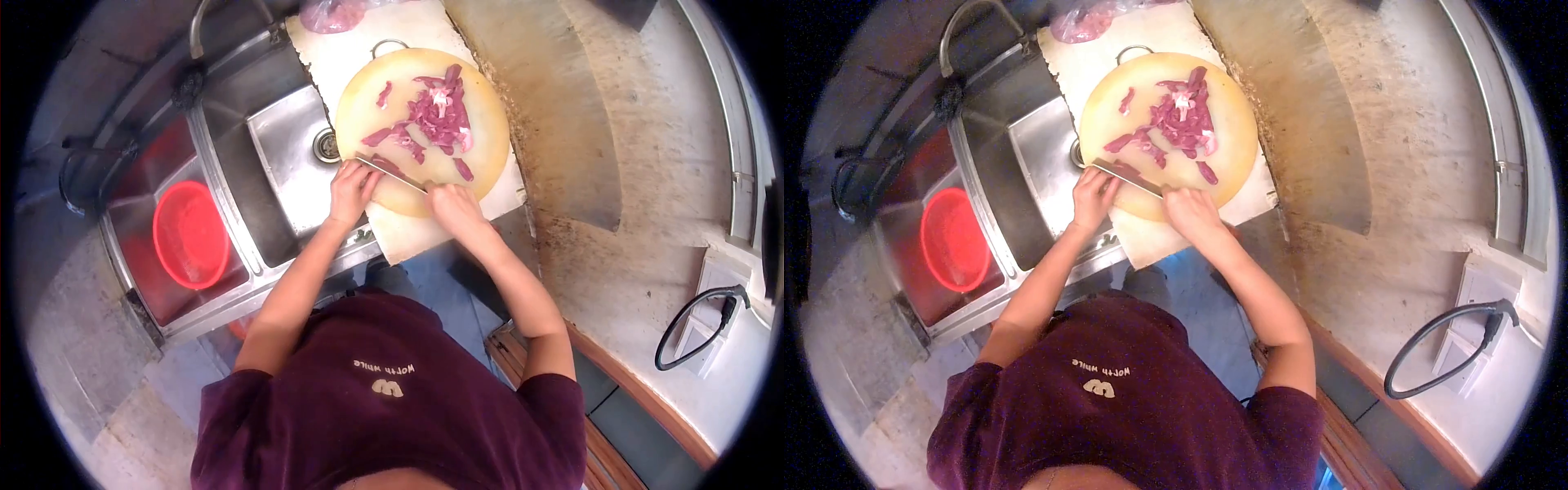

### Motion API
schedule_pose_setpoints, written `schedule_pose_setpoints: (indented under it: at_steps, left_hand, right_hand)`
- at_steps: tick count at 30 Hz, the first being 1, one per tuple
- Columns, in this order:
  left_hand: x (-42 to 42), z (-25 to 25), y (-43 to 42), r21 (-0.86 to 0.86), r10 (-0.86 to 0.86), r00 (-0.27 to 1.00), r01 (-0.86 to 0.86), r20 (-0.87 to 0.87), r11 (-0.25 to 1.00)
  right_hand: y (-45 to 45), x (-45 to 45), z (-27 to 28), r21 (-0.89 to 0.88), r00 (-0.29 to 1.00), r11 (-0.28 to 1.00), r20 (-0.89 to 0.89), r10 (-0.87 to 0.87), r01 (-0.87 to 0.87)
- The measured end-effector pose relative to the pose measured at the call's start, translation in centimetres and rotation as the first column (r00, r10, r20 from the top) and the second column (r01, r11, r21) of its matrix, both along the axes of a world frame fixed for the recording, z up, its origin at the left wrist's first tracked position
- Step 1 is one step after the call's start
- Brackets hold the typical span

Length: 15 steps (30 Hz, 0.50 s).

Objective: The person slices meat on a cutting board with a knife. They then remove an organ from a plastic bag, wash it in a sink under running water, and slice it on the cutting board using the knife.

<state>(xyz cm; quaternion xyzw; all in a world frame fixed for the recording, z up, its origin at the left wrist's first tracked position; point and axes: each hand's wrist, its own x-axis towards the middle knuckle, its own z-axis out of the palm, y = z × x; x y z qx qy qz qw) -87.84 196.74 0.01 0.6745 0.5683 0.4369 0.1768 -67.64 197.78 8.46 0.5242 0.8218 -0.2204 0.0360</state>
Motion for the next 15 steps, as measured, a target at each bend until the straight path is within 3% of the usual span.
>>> schedule_pose_setpoints:
  at_steps: [2,4,9,11,15]
  left_hand:
    - [0.4,0.4,0.3,0.051,0.011,1.0,-0.011,0.009,0.999]
    - [0.4,0.0,0.4,-0.007,0.036,0.999,-0.036,0.007,0.999]
    - [0.3,0.5,0.0,0.023,-0.01,1.0,0.009,0.007,1.0]
    - [0.3,0.4,0.1,0.021,-0.01,1.0,0.01,0.026,1.0]
    - [0.2,1.0,-0.3,0.004,0.017,0.996,-0.017,0.086,1.0]
  right_hand:
    - [1.8,-2.7,-1.3,0.022,0.998,0.999,-0.05,0.038,-0.037]
    - [4.1,-6.4,-0.7,-0.017,0.993,0.993,-0.024,0.115,-0.115]
    - [2.3,-1.3,-3.3,0.033,0.995,0.999,-0.103,0.008,-0.005]
    - [1.4,2.9,-2.3,-0.104,0.995,0.99,0.035,-0.093,0.096]
    - [0.5,3.3,1.2,-0.046,0.993,0.997,0.102,-0.058,0.063]
